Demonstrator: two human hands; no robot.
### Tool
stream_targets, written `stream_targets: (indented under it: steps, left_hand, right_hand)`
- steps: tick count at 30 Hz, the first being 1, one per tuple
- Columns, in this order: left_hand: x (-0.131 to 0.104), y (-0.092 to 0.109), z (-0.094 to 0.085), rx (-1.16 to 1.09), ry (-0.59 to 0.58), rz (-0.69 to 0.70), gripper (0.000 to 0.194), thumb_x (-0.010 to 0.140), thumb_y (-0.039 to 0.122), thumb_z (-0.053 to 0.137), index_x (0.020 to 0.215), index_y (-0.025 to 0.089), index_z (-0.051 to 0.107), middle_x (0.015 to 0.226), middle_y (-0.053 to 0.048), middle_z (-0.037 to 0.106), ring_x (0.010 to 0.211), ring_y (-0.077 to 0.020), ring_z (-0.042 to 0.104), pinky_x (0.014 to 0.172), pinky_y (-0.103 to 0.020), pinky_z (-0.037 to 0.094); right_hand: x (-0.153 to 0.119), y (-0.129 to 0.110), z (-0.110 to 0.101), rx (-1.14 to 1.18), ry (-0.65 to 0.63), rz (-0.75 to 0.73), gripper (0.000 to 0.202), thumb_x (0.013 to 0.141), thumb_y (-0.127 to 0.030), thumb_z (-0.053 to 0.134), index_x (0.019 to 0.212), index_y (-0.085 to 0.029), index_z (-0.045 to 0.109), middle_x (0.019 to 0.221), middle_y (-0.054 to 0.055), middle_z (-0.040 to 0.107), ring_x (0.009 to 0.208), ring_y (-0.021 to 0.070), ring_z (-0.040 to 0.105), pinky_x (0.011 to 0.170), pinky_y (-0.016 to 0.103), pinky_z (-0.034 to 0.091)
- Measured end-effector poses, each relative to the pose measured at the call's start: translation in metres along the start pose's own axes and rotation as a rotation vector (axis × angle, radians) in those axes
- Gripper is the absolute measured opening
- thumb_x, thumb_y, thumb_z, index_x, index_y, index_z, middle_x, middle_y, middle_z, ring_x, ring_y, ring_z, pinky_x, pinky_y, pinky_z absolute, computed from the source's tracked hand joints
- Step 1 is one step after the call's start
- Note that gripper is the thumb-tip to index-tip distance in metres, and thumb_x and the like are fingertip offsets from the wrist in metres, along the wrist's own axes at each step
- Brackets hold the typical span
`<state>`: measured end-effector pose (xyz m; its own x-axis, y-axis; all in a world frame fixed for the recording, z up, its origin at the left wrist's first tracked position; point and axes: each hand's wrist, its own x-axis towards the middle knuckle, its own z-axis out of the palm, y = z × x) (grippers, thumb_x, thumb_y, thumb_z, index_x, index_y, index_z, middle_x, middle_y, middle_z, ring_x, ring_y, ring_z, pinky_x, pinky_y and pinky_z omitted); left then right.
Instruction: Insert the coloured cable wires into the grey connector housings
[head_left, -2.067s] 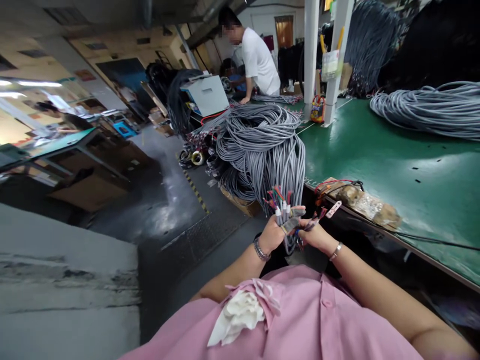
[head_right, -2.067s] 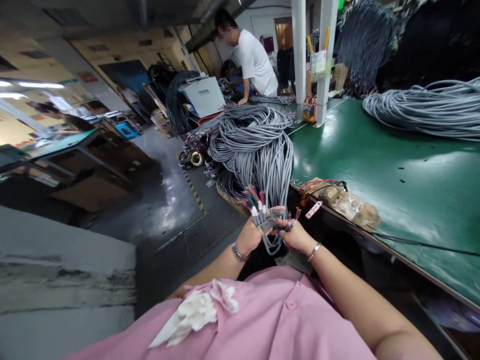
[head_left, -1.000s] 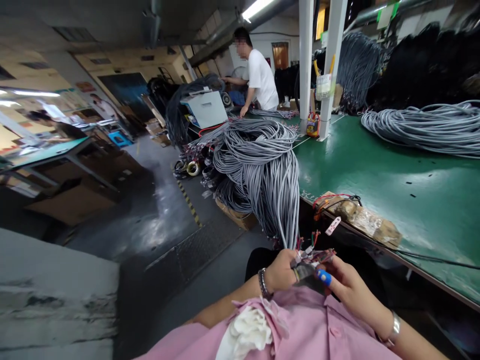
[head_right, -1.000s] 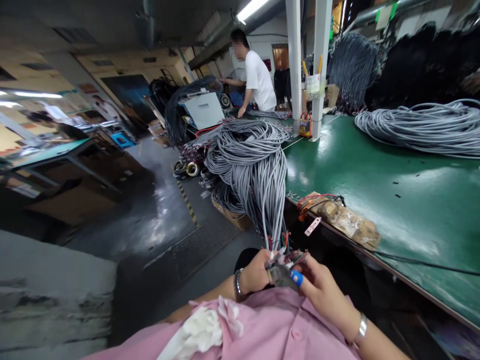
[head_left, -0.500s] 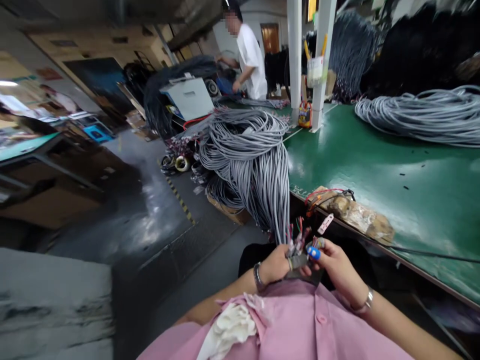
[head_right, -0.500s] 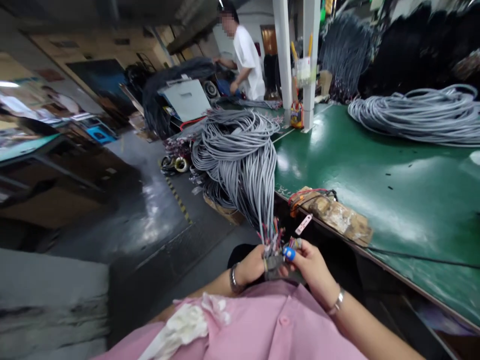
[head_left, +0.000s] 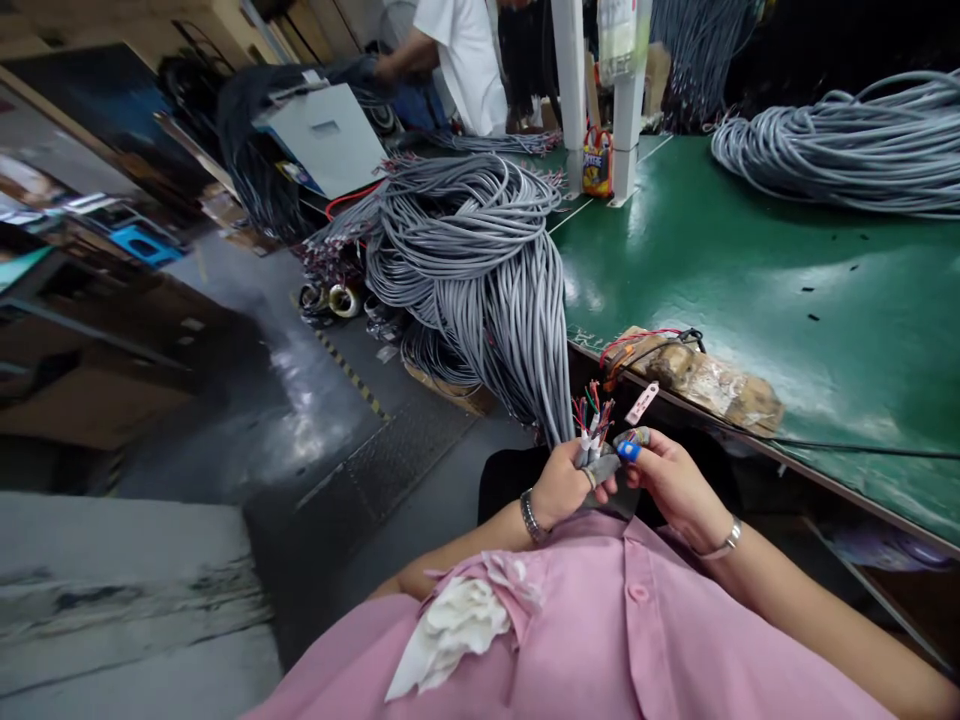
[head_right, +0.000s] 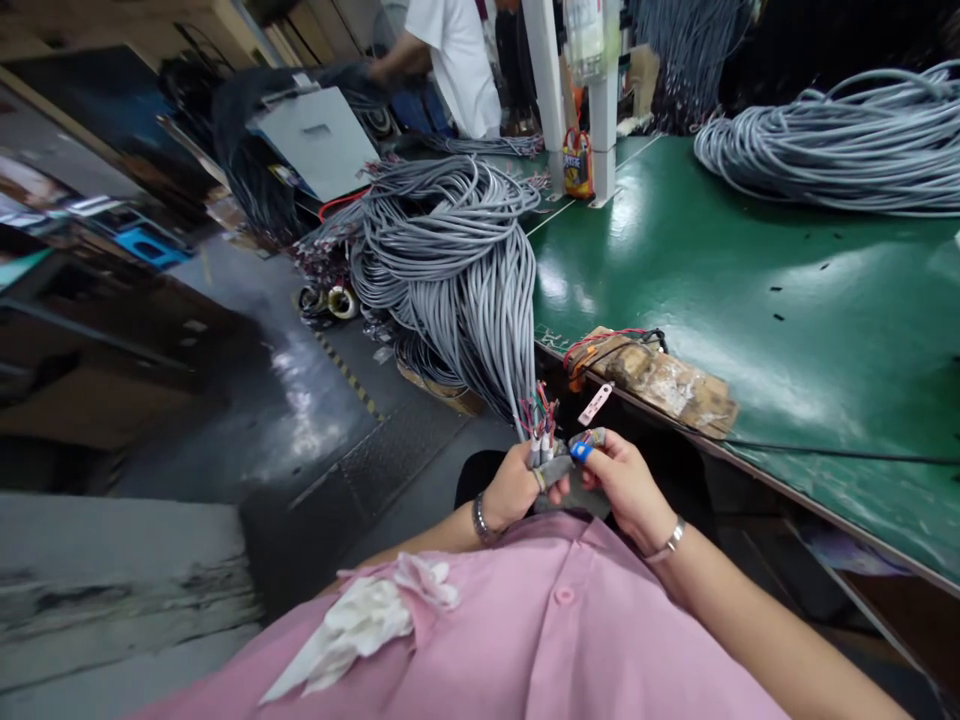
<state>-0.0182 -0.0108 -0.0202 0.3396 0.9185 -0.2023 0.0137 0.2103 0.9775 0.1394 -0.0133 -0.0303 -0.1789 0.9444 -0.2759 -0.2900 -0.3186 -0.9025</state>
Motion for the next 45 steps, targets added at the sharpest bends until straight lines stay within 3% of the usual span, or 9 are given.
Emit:
stream_targets:
  steps: [4,10,16,21,31,35,39,45]
  left_hand:
    - [-0.004,0.003,0.003,0.021,0.039,0.010,0.029,0.075,0.041,0.065,0.075,0.013,0.057,0.063,-0.004,0.065,0.044,-0.0094,0.056,0.043,-0.018,0.040]
    - [-0.009,0.002,0.000,-0.017,0.017,-0.054,0.030,0.070,0.039,0.070,0.075,0.014,0.055,0.050,0.002,0.057,0.038,-0.0095,0.050,0.038,-0.020,0.041]
    - [-0.008,-0.002,-0.001,-0.230,0.177,-0.018,0.037,0.069,0.047,0.070,0.071,0.014,0.054,0.051,0.001,0.058,0.037,-0.0085,0.050,0.038,-0.020,0.040]
    - [-0.005,-0.004,0.002,-0.363,0.285,0.023,0.036,0.070,0.046,0.069,0.073,0.013,0.056,0.055,0.000,0.060,0.036,-0.0086,0.050,0.034,-0.019,0.032]
    - [-0.003,-0.003,0.003,-0.398,0.282,0.017,0.030,0.071,0.041,0.068,0.072,0.012,0.060,0.055,-0.001,0.060,0.035,-0.0063,0.046,0.035,-0.019,0.030]
    - [-0.003,-0.002,0.003,-0.377,0.270,0.028,0.029,0.071,0.038,0.068,0.063,0.012,0.057,0.050,0.000,0.057,0.033,-0.0060,0.043,0.034,-0.019,0.028]
    - [-0.005,-0.003,0.002,-0.354,0.271,0.049,0.029,0.071,0.034,0.066,0.057,0.013,0.053,0.047,0.001,0.053,0.033,-0.0057,0.042,0.034,-0.019,0.027]
    - [-0.007,-0.006,0.000,-0.287,0.257,0.046,0.031,0.072,0.035,0.066,0.056,0.014,0.051,0.047,0.002,0.052,0.033,-0.0067,0.043,0.034,-0.019,0.029]
  right_hand:
    - [0.002,-0.003,0.002,-0.064,-0.018,-0.049,0.025,0.073,-0.038,0.069,0.080,-0.017,0.057,0.057,-0.003,0.055,0.049,0.0096,0.046,0.049,0.023,0.034]
    - [0.008,-0.007,0.007,-0.154,-0.090,-0.075,0.029,0.071,-0.040,0.072,0.081,-0.016,0.059,0.065,-0.001,0.059,0.051,0.0089,0.046,0.048,0.023,0.033]
    - [-0.002,0.000,0.013,0.026,-0.056,-0.053,0.025,0.072,-0.036,0.072,0.073,-0.017,0.056,0.056,-0.004,0.051,0.048,0.0078,0.040,0.048,0.022,0.033]
    - [-0.013,-0.005,0.019,-0.109,-0.092,-0.160,0.020,0.077,-0.035,0.068,0.072,-0.018,0.060,0.071,0.002,0.063,0.059,0.0115,0.049,0.054,0.023,0.038]
    - [-0.012,-0.003,0.017,-0.199,-0.087,-0.199,0.021,0.077,-0.039,0.067,0.076,-0.018,0.065,0.077,0.004,0.066,0.066,0.0144,0.054,0.057,0.025,0.042]
    - [-0.014,0.000,0.013,-0.227,-0.130,-0.192,0.024,0.077,-0.041,0.067,0.077,-0.017,0.065,0.072,0.002,0.063,0.064,0.0137,0.053,0.058,0.024,0.042]
    - [-0.019,-0.003,0.004,-0.206,-0.173,-0.140,0.024,0.078,-0.041,0.066,0.078,-0.017,0.063,0.072,0.002,0.061,0.066,0.0135,0.052,0.061,0.025,0.042]
    - [-0.016,-0.010,-0.013,-0.050,-0.168,0.002,0.029,0.079,-0.041,0.065,0.097,-0.019,0.063,0.084,0.003,0.061,0.071,0.0132,0.054,0.062,0.025,0.043]
